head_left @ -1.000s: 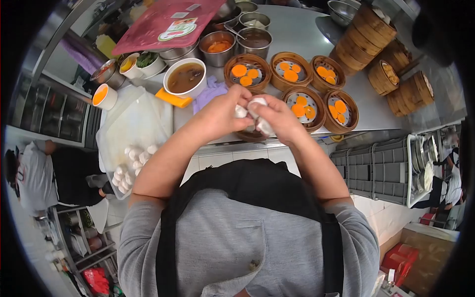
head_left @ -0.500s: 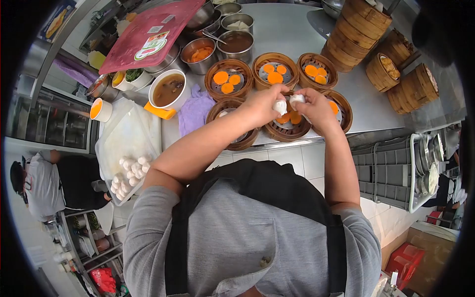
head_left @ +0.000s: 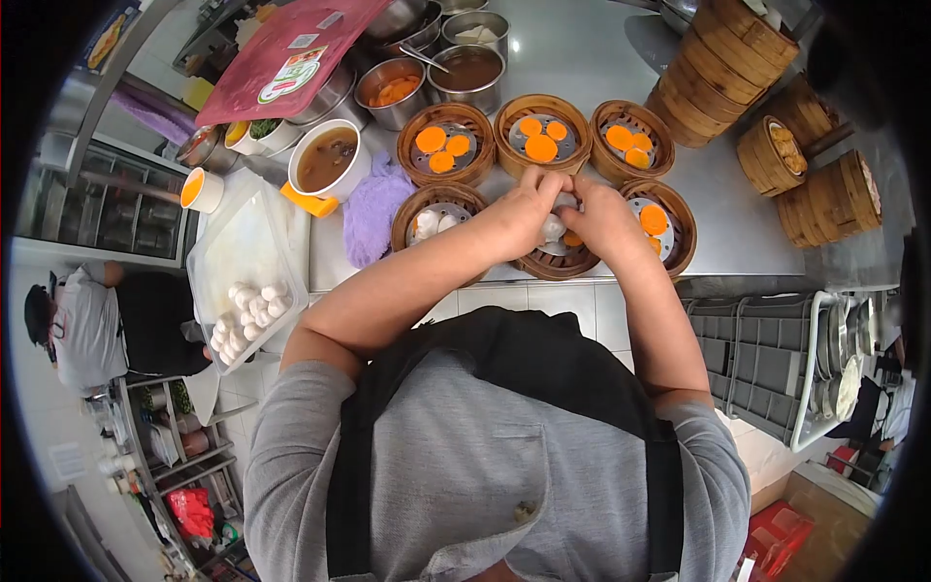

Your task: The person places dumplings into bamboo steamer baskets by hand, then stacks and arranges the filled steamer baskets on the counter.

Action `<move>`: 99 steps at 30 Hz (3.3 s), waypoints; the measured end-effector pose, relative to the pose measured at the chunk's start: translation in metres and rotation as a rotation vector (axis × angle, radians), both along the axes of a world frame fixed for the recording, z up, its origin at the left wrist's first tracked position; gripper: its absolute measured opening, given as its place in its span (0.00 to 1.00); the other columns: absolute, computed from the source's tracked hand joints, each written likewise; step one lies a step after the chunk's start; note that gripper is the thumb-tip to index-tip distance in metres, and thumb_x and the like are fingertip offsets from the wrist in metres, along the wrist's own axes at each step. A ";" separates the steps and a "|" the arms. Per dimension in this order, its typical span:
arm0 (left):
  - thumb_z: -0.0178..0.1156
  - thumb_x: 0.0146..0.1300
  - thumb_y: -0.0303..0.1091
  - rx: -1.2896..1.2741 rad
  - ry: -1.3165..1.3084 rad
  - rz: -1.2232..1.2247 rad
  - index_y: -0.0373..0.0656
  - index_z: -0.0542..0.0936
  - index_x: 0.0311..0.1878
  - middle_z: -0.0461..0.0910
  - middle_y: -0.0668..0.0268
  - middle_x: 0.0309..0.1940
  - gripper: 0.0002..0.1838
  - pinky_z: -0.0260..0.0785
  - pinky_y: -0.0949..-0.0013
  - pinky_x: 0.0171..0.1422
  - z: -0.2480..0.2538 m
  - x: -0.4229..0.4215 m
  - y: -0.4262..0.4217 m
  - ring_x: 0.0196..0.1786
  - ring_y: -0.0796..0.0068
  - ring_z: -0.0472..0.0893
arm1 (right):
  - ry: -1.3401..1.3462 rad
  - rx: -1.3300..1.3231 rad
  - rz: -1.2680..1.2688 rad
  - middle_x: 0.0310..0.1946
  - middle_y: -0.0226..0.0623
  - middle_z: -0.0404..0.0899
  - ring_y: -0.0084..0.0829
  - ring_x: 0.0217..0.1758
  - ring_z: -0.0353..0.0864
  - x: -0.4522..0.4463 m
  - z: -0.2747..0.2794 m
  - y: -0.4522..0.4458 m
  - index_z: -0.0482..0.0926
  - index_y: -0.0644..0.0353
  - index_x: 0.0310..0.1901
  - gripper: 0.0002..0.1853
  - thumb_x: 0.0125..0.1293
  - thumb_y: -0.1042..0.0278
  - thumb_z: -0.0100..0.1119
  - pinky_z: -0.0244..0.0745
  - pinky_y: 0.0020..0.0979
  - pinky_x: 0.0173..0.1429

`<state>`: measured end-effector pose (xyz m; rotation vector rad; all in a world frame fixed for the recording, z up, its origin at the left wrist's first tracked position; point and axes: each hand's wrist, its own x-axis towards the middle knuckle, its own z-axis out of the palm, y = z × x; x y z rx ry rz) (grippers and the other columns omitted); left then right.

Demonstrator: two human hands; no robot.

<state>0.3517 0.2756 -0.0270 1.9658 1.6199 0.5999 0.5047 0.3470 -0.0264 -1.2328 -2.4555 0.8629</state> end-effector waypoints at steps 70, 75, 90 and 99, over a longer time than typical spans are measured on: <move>0.60 0.53 0.24 -0.220 0.096 0.730 0.54 0.76 0.60 0.71 0.56 0.59 0.28 0.67 0.61 0.64 -0.010 -0.367 -0.356 0.61 0.56 0.73 | -0.019 0.039 1.042 0.49 0.49 0.77 0.47 0.54 0.77 -0.377 0.010 -0.240 0.74 0.60 0.53 0.20 0.59 0.67 0.60 0.72 0.39 0.57; 0.63 0.52 0.26 -0.243 0.189 0.670 0.52 0.77 0.56 0.74 0.56 0.52 0.25 0.70 0.60 0.59 -0.006 -0.377 -0.338 0.56 0.55 0.76 | -0.028 -0.107 0.917 0.48 0.48 0.79 0.46 0.52 0.78 -0.425 -0.009 -0.260 0.74 0.59 0.53 0.24 0.57 0.58 0.64 0.73 0.40 0.54; 0.72 0.46 0.36 -0.255 0.281 0.606 0.47 0.79 0.53 0.78 0.55 0.43 0.27 0.71 0.58 0.54 -0.014 -0.400 -0.309 0.50 0.54 0.78 | -0.118 0.196 0.862 0.43 0.46 0.79 0.45 0.49 0.78 -0.444 -0.003 -0.251 0.74 0.58 0.48 0.23 0.49 0.64 0.66 0.74 0.41 0.52; 0.70 0.49 0.32 -0.157 0.265 0.576 0.55 0.75 0.61 0.73 0.55 0.52 0.31 0.68 0.57 0.60 -0.023 -0.428 -0.324 0.56 0.55 0.75 | -0.061 0.302 0.776 0.42 0.46 0.76 0.47 0.49 0.77 -0.437 -0.004 -0.234 0.74 0.55 0.50 0.21 0.54 0.62 0.65 0.73 0.42 0.52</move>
